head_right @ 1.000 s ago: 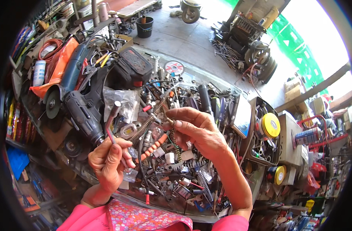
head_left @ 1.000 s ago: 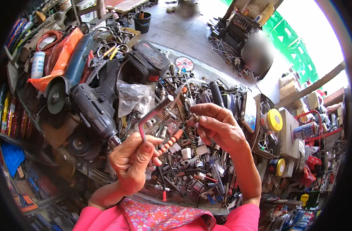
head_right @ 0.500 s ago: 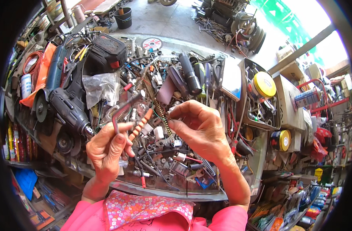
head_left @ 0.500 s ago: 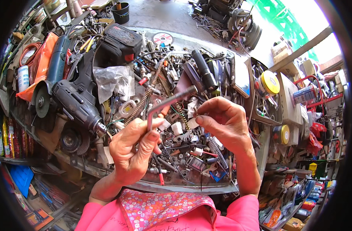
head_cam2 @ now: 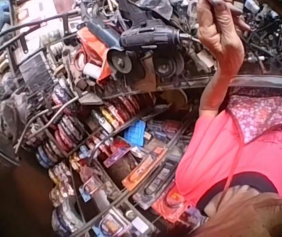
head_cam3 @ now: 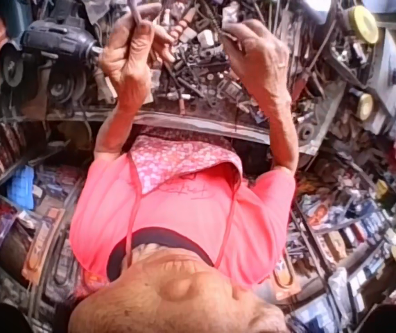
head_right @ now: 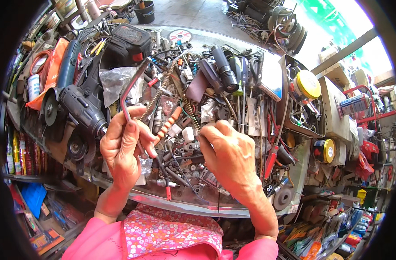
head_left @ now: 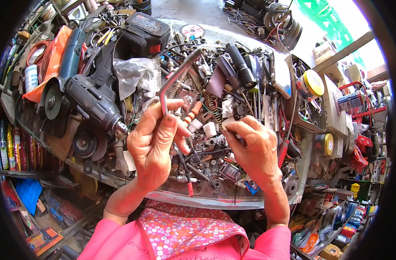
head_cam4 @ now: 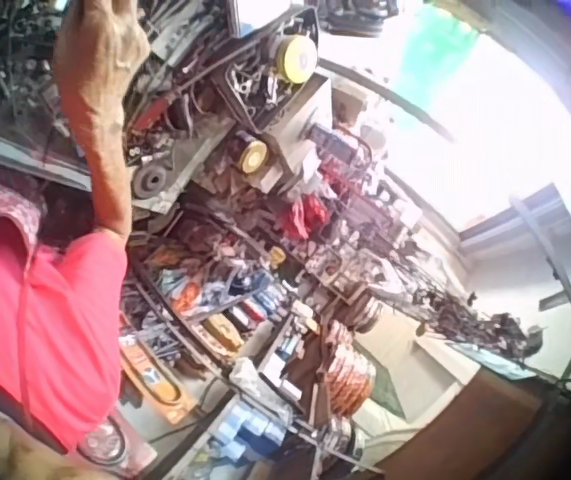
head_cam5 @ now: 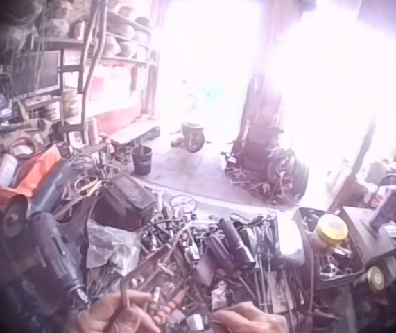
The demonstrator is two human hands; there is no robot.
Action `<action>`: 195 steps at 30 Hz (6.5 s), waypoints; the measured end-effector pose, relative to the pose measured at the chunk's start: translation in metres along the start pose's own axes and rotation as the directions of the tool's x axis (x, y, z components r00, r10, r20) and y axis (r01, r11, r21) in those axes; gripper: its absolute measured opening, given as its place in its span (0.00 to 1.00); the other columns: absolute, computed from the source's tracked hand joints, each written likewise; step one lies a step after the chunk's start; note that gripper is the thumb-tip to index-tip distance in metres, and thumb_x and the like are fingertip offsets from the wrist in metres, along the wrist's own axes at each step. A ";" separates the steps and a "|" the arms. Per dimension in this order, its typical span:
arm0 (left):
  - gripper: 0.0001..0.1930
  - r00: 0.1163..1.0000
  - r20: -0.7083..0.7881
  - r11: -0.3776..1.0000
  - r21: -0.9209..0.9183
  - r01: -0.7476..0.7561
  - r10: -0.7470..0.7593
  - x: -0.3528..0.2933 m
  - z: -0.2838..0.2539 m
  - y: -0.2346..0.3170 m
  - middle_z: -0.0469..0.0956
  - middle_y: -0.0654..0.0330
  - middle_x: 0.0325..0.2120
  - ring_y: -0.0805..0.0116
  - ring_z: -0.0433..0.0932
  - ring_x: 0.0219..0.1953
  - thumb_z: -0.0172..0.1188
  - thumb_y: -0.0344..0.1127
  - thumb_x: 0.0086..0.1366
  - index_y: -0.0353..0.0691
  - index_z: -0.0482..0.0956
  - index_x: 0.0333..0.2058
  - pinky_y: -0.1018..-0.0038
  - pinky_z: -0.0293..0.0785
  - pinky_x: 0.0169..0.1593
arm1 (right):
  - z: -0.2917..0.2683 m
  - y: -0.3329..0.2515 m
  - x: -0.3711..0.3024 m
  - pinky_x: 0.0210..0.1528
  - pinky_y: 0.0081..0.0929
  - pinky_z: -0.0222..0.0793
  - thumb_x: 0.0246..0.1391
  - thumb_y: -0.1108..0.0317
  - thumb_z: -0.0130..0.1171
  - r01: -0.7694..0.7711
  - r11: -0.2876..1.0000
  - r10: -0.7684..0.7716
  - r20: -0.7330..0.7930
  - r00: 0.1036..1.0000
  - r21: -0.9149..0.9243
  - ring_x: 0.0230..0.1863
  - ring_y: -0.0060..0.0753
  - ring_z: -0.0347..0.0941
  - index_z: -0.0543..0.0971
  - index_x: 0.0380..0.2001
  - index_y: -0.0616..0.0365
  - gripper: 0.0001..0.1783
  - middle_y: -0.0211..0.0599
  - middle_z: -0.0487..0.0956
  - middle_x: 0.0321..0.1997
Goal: The person assembles small mechanical components on a cluttered workbench. They use a screwdriver to tighten a screw into a metal part, then attach a spring and other small pieces. The person repeatedly picks up, examines, and manipulates various tools and parts throughout the process.
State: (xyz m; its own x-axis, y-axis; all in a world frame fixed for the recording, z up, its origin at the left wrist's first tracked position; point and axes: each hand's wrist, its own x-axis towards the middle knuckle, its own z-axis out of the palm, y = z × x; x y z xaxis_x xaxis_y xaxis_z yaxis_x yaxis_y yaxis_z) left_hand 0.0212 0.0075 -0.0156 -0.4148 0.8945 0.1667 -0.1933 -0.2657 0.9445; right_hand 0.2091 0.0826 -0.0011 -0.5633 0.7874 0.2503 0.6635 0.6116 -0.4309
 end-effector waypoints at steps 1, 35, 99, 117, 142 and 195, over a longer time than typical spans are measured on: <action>0.15 1.000 -0.026 1.000 -0.011 0.008 -0.008 0.000 0.001 0.000 0.78 0.61 0.24 0.81 0.73 0.19 0.49 0.36 0.72 0.31 0.73 0.50 0.85 0.68 0.25 | -0.001 -0.002 -0.005 0.29 0.33 0.69 0.47 0.69 0.66 -0.023 0.999 0.024 0.030 0.999 -0.032 0.27 0.39 0.76 0.82 0.31 0.57 0.07 0.35 0.77 0.29; 0.15 0.955 0.296 0.989 0.147 -0.014 -0.031 -0.014 0.010 -0.001 0.81 0.61 0.26 0.82 0.74 0.18 0.49 0.36 0.72 0.32 0.73 0.50 0.85 0.68 0.24 | -0.028 0.063 -0.064 0.58 0.40 0.64 0.45 0.67 0.65 -0.567 0.816 0.500 -0.356 0.789 -0.112 0.56 0.53 0.68 0.72 0.52 0.66 0.29 0.53 0.71 0.55; 0.16 0.896 0.413 0.982 0.161 0.103 -0.162 -0.028 0.021 -0.019 0.81 0.58 0.27 0.77 0.77 0.17 0.48 0.38 0.73 0.32 0.72 0.50 0.86 0.61 0.21 | -0.076 0.120 -0.249 0.29 0.15 0.63 0.44 0.76 0.65 -0.635 0.681 0.701 -0.576 0.420 0.366 0.26 0.14 0.66 0.79 0.33 0.62 0.10 0.24 0.73 0.29; 0.23 0.924 0.354 0.989 0.060 0.134 -0.146 -0.025 0.022 -0.016 0.80 0.53 0.27 0.74 0.76 0.17 0.47 0.38 0.73 0.31 0.59 0.60 0.84 0.69 0.21 | -0.075 0.066 -0.176 0.39 0.34 0.71 0.47 0.74 0.65 -0.659 0.747 0.484 -0.607 0.630 -0.087 0.35 0.41 0.75 0.82 0.32 0.61 0.07 0.41 0.78 0.32; 0.13 0.903 0.342 0.956 -0.037 0.290 -0.260 -0.024 0.016 0.000 0.72 0.67 0.20 0.85 0.64 0.17 0.49 0.39 0.73 0.37 0.69 0.49 0.87 0.60 0.19 | -0.034 0.033 -0.127 0.36 0.41 0.70 0.44 0.71 0.59 -0.600 0.619 0.588 -0.206 0.782 -0.507 0.32 0.50 0.76 0.83 0.28 0.57 0.06 0.42 0.78 0.29; 0.15 0.816 0.457 0.927 -0.062 -0.369 0.355 -0.021 0.012 -0.010 0.82 0.53 0.31 0.75 0.76 0.19 0.55 0.25 0.66 0.33 0.73 0.51 0.79 0.73 0.22 | -0.058 -0.042 -0.044 0.31 0.17 0.73 0.43 0.77 0.72 0.036 0.613 0.334 -0.300 0.893 0.789 0.32 0.26 0.77 0.80 0.36 0.70 0.15 0.42 0.80 0.32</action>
State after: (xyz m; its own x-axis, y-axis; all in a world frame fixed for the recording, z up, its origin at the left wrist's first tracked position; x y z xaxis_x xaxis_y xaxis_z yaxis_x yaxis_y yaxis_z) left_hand 0.0424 -0.0047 -0.0257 -0.0011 0.7997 0.6004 -0.0810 -0.5985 0.7970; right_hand 0.2345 0.0271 0.0563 -0.1335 0.9309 0.3400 -0.0022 0.3428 -0.9394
